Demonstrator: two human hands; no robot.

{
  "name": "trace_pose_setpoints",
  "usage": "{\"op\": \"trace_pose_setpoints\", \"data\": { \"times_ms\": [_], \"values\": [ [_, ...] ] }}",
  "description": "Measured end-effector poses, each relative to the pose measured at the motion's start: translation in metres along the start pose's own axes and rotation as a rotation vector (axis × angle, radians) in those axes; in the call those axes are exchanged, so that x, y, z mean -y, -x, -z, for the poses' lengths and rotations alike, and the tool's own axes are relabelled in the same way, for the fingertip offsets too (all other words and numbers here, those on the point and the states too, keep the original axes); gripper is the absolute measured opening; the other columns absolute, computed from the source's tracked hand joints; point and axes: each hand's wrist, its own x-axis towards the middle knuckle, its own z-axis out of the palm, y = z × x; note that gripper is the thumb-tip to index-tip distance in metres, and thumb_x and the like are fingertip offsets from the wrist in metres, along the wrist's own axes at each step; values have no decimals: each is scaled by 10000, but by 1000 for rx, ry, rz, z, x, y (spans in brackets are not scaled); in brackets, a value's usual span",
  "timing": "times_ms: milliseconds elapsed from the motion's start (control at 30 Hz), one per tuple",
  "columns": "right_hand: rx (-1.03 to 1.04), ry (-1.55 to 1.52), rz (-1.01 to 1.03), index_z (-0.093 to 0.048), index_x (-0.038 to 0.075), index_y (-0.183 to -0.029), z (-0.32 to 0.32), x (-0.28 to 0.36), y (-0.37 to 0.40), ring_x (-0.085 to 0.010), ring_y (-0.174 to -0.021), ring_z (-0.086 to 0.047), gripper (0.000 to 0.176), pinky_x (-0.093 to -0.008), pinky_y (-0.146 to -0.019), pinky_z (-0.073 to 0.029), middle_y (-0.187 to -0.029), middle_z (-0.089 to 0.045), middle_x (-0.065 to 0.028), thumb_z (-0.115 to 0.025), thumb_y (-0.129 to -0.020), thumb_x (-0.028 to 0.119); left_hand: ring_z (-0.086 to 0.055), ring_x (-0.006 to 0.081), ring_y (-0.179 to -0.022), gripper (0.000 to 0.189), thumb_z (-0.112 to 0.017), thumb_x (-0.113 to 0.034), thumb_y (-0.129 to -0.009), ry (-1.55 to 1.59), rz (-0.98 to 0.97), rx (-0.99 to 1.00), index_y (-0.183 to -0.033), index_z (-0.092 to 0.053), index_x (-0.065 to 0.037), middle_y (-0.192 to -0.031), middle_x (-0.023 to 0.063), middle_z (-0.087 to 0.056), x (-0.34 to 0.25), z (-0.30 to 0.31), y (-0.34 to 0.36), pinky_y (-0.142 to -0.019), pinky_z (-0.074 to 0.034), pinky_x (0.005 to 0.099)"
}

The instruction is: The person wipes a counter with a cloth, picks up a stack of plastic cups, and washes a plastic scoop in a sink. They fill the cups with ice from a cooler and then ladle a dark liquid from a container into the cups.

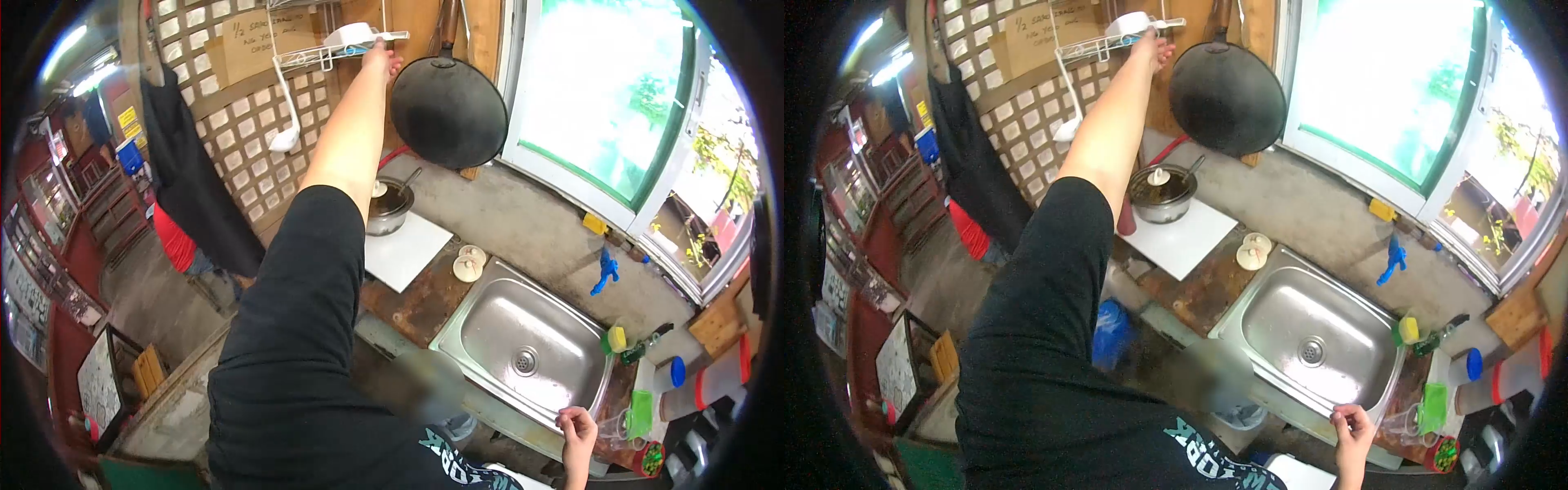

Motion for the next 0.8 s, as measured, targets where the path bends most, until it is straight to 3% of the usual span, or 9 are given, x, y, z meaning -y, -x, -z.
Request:
{"op": "trace_pose_setpoints", "data": {
  "times_ms": [67,200,267,300,400,567,667,700,800],
  "values": [
    [-32,-3,-35,-597,-10,-858,-3,-3,-3,-91,-680,-548,26,-216,-626,-428,-735,-584,-24,-579,-848,7,-485,131,-541,630,-357,-585,-924,108,118,74,-1181,-457,-18,-855,146,-641,-14,-9,-11,-412,-345,237],
    [-91,-21,-108,-611,-8,-878,9,-22,2,-102,-667,-578,86,-220,-606,-435,-707,-608,-35,-579,-869,71,-447,98,-454,401,-417,-436,-961,188,-84,5,-1155,-482,-92,-749,77,-638,-12,-17,-67,-392,-300,192],
    [-138,-35,-172,-612,-7,-870,13,-21,6,-102,-650,-579,102,-221,-592,-439,-699,-613,-39,-569,-875,85,-511,114,-455,318,-427,-345,-975,124,-33,-17,-1127,-486,-72,-716,63,-643,-21,-19,-88,-386,-329,193],
    [-155,3,-189,-612,-5,-864,16,-25,7,-101,-646,-579,110,-222,-584,-444,-699,-614,-37,-566,-877,94,-598,142,-535,318,-455,-317,-963,98,-17,2,-1136,-469,-51,-738,87,-654,-23,-15,-83,-414,-419,213],
    [-194,-13,-190,-608,-5,-871,16,-25,5,-100,-634,-575,108,-219,-582,-439,-678,-597,-26,-564,-877,94,-629,228,-549,289,-518,-236,-923,257,-46,-81,-1016,-494,37,-787,163,-635,-34,-13,-72,-476,-528,295],
    [-126,-8,-107,-600,1,-873,1,-33,-19,-104,-655,-571,121,-220,-593,-446,-697,-594,-32,-557,-880,114,-586,284,-717,404,-471,-32,-804,758,-59,-44,-1155,-300,72,-928,197,-480,-54,5,-60,-588,-555,288],
    [-75,-4,-76,-597,-5,-857,-18,-22,-31,-108,-660,-562,132,-238,-624,-452,-715,-599,-44,-568,-873,123,-574,276,-720,414,-484,-37,-802,943,-102,42,-1155,-298,75,-933,192,-485,-42,13,-23,-592,-556,297],
    [-60,15,-48,-601,-9,-855,-26,-14,-34,-114,-667,-566,133,-245,-632,-454,-719,-604,-49,-574,-868,121,-570,276,-706,383,-481,-27,-805,900,-166,14,-1142,-326,70,-935,195,-496,-38,11,19,-572,-532,298],
    [-29,23,-43,-627,-16,-855,-60,16,-40,-136,-727,-580,180,-268,-698,-460,-748,-627,-64,-602,-855,163,-524,252,-706,142,-471,-27,-829,830,-222,260,-940,-433,54,-814,171,-533,16,19,147,-654,-445,332]
  ]
}}
